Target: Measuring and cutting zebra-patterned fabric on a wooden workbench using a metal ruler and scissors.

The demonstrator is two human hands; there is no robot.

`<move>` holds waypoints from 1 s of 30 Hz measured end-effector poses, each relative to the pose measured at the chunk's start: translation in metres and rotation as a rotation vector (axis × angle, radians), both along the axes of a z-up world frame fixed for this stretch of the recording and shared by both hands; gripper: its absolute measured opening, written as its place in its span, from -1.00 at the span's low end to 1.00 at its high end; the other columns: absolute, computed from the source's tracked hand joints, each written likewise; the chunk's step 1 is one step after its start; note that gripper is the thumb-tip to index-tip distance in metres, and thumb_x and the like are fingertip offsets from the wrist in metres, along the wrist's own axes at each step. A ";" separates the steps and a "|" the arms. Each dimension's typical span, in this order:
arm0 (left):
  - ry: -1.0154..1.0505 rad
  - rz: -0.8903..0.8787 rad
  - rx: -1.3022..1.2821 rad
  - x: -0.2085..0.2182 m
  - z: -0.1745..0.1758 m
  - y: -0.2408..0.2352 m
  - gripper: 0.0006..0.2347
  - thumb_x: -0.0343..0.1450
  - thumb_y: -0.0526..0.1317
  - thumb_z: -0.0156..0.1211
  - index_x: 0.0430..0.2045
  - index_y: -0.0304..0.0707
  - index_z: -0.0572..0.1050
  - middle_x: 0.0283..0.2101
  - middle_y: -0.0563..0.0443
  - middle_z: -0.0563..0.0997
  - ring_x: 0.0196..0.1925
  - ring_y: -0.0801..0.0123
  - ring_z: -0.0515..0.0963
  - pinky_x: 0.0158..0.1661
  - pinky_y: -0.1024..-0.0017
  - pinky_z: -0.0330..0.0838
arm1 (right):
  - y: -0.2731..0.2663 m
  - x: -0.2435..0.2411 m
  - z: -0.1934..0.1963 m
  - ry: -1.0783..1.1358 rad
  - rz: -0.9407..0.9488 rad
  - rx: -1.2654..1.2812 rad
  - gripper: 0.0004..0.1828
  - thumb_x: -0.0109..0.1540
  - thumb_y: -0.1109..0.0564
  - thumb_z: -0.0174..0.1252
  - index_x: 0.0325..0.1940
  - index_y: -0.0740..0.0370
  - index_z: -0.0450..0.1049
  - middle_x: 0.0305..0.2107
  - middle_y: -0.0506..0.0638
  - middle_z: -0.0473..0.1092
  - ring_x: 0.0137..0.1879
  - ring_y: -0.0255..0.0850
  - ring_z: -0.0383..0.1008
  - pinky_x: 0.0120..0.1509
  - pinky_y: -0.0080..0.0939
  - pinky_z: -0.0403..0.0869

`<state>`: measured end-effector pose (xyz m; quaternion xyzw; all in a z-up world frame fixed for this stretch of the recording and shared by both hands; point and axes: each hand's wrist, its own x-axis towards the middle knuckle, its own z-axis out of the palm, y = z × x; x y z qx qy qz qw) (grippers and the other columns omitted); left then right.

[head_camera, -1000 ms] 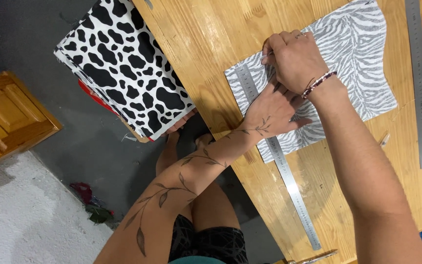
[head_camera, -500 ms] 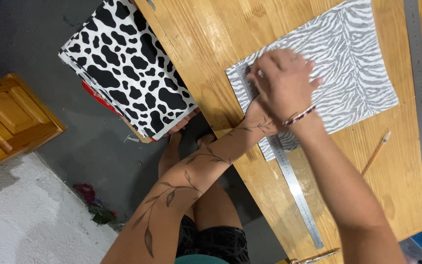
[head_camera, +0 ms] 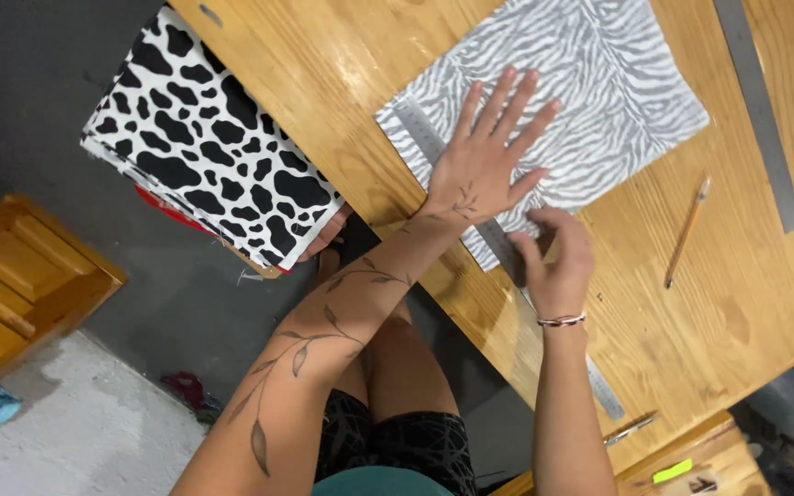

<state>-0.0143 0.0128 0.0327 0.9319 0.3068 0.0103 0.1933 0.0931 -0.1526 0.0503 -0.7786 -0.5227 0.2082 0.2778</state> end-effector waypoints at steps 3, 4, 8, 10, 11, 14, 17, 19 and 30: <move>-0.008 -0.027 -0.052 -0.003 0.014 0.003 -0.42 0.63 0.18 -0.49 0.50 -0.14 -0.15 0.53 -0.28 -0.17 0.56 -0.15 -0.22 0.46 -0.13 -0.38 | -0.017 0.001 -0.018 -0.114 0.120 0.047 -0.74 0.31 0.15 0.28 0.05 0.26 0.49 0.08 0.12 0.44 0.34 0.07 0.37 0.56 0.19 0.17; -0.010 -0.042 -0.053 -0.002 0.015 0.003 -0.42 0.63 0.18 -0.49 0.50 -0.14 -0.15 0.53 -0.28 -0.17 0.56 -0.15 -0.22 0.46 -0.13 -0.38 | -0.020 0.002 -0.020 -0.116 0.105 0.045 -0.74 0.31 0.15 0.28 0.05 0.26 0.49 0.08 0.12 0.44 0.34 0.07 0.37 0.56 0.19 0.17; 0.044 -0.032 -0.083 0.000 0.021 0.003 -0.43 0.65 0.19 -0.44 0.51 -0.09 -0.17 0.53 -0.24 -0.21 0.57 -0.11 -0.26 0.46 -0.10 -0.42 | -0.030 0.001 -0.022 -0.069 0.193 0.013 -0.59 0.32 0.10 0.24 0.23 0.19 0.37 0.27 0.11 0.26 0.52 0.16 0.13 0.61 0.38 -0.10; 0.071 -0.035 -0.110 0.000 0.023 0.002 -0.42 0.64 0.19 -0.43 0.52 -0.07 -0.20 0.55 -0.23 -0.24 0.58 -0.09 -0.29 0.46 -0.09 -0.46 | -0.037 -0.001 -0.022 -0.080 0.209 -0.027 -0.54 0.32 0.06 0.23 0.27 0.16 0.34 0.33 0.11 0.20 0.56 0.17 0.07 0.60 0.43 -0.17; 0.099 -0.044 -0.083 0.001 0.025 0.002 -0.43 0.67 0.20 -0.39 0.51 -0.08 -0.19 0.54 -0.24 -0.23 0.57 -0.11 -0.27 0.46 -0.10 -0.42 | -0.041 -0.001 -0.022 -0.076 0.229 -0.070 -0.47 0.33 0.00 0.21 0.35 0.13 0.28 0.40 0.08 0.12 0.59 0.16 -0.01 0.59 0.46 -0.24; 0.133 -0.052 -0.066 0.001 0.026 0.004 -0.43 0.69 0.22 -0.37 0.51 -0.08 -0.18 0.53 -0.25 -0.22 0.56 -0.11 -0.26 0.46 -0.11 -0.40 | -0.041 -0.003 -0.021 -0.088 0.242 -0.128 -0.36 0.32 -0.09 0.20 0.43 0.09 0.20 0.48 0.05 0.01 0.63 0.12 -0.11 0.59 0.49 -0.32; 0.156 -0.058 -0.073 0.002 0.029 0.002 -0.42 0.68 0.24 -0.38 0.51 -0.07 -0.19 0.53 -0.24 -0.24 0.56 -0.10 -0.28 0.46 -0.11 -0.41 | -0.043 -0.006 -0.018 -0.133 0.241 -0.153 -0.21 0.24 -0.13 0.31 0.46 0.07 0.17 0.50 0.03 -0.02 0.63 0.11 -0.12 0.58 0.50 -0.28; 0.174 -0.067 -0.056 0.003 0.030 0.003 -0.42 0.69 0.24 -0.38 0.51 -0.07 -0.20 0.53 -0.23 -0.24 0.56 -0.10 -0.28 0.46 -0.11 -0.40 | -0.041 -0.008 -0.018 -0.161 0.242 -0.149 -0.08 0.17 -0.16 0.42 0.48 0.06 0.14 0.50 0.02 -0.04 0.63 0.12 -0.12 0.57 0.52 -0.24; 0.289 -0.096 -0.077 0.006 0.036 0.002 -0.40 0.65 0.25 -0.52 0.52 -0.01 -0.29 0.54 -0.18 -0.36 0.58 -0.03 -0.38 0.47 -0.15 -0.48 | -0.005 -0.007 -0.004 -0.267 0.017 -0.492 -0.02 0.33 -0.48 -0.61 0.58 0.28 -0.37 0.54 0.18 -0.40 0.65 0.11 -0.43 0.57 0.35 -0.54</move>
